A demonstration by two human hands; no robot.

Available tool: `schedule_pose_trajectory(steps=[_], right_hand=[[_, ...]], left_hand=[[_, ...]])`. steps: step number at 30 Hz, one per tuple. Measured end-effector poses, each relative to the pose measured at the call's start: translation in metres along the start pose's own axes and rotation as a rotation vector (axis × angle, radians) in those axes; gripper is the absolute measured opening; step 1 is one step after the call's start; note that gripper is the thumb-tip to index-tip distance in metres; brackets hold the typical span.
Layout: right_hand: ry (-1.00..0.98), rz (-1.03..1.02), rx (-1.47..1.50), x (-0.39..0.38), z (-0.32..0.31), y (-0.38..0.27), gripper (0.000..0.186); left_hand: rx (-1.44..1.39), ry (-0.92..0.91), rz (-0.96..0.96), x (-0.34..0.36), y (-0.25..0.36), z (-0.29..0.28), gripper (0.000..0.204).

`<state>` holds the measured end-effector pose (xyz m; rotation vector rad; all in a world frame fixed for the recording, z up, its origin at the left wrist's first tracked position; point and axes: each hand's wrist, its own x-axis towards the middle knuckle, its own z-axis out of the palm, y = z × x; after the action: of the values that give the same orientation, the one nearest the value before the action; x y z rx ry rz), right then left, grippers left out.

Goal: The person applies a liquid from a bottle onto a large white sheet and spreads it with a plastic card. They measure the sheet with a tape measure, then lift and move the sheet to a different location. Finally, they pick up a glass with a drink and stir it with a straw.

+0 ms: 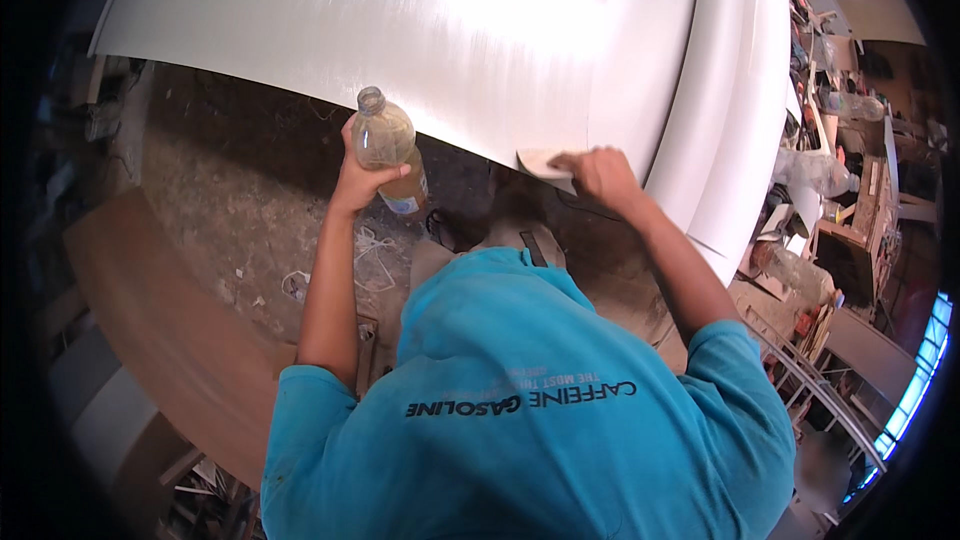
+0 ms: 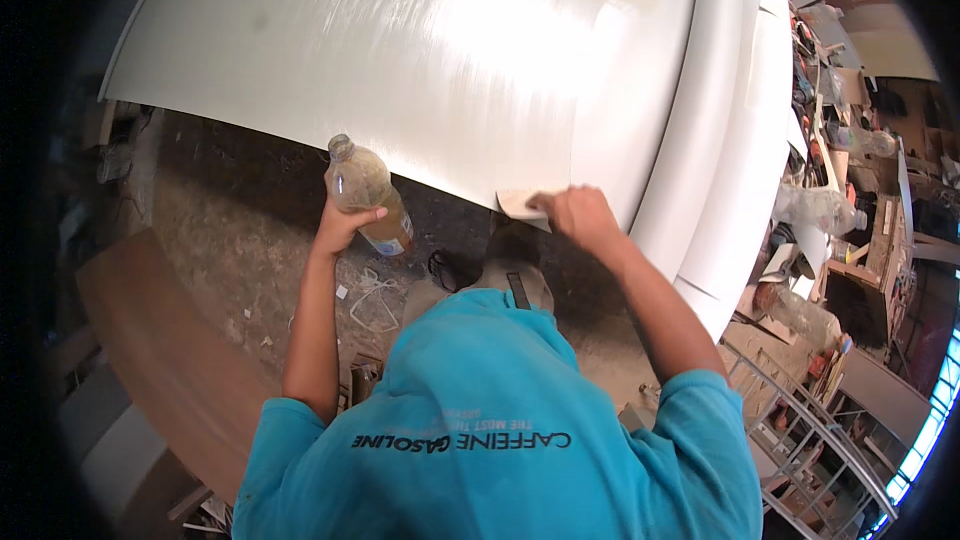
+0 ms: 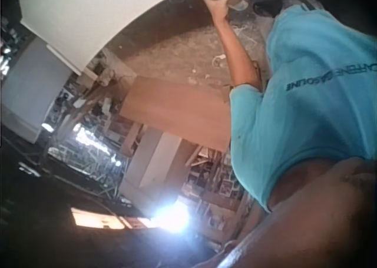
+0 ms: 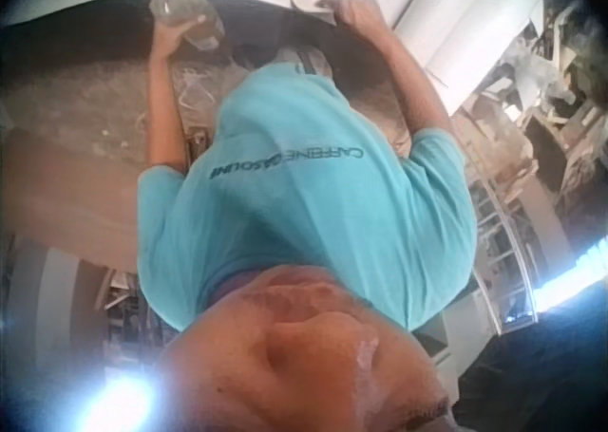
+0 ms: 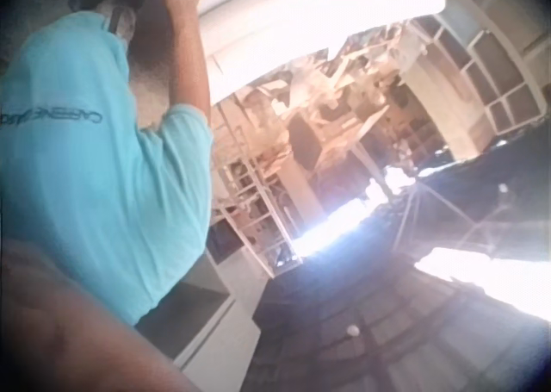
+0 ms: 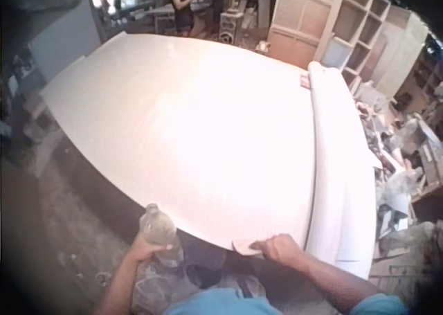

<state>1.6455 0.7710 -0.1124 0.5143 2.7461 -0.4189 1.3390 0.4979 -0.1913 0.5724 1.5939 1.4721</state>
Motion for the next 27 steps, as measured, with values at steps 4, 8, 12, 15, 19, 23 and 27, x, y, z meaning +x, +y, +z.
schedule_pose_trajectory(steps=[4,8,12,15,19,23,27], right_hand=[[-0.004,0.0,0.048,-0.066,0.016,-0.025,0.031],[0.296,0.087,0.266,-0.048,-0.071,0.001,0.041],[0.56,0.297,0.189,0.04,-0.152,0.099,0.034],[0.558,0.359,0.047,0.123,-0.17,0.177,0.037],[0.471,0.42,-0.076,0.213,-0.157,0.25,0.048],[0.337,0.298,-0.11,0.241,-0.158,0.258,0.045],[0.481,0.316,-0.136,0.253,-0.162,0.3,0.043]], left_hand=[[-0.06,-0.038,-0.017,-0.001,0.011,0.005,0.108],[-0.023,-0.013,0.078,-0.002,0.01,0.004,0.11],[0.06,0.039,0.053,-0.011,0.025,0.013,0.111],[0.045,0.098,0.008,-0.011,0.029,0.021,0.111],[0.001,0.189,-0.07,-0.016,0.027,0.027,0.11],[-0.008,0.262,-0.225,-0.039,-0.01,0.012,0.112],[-0.03,0.255,-0.249,-0.031,0.001,0.017,0.113]])
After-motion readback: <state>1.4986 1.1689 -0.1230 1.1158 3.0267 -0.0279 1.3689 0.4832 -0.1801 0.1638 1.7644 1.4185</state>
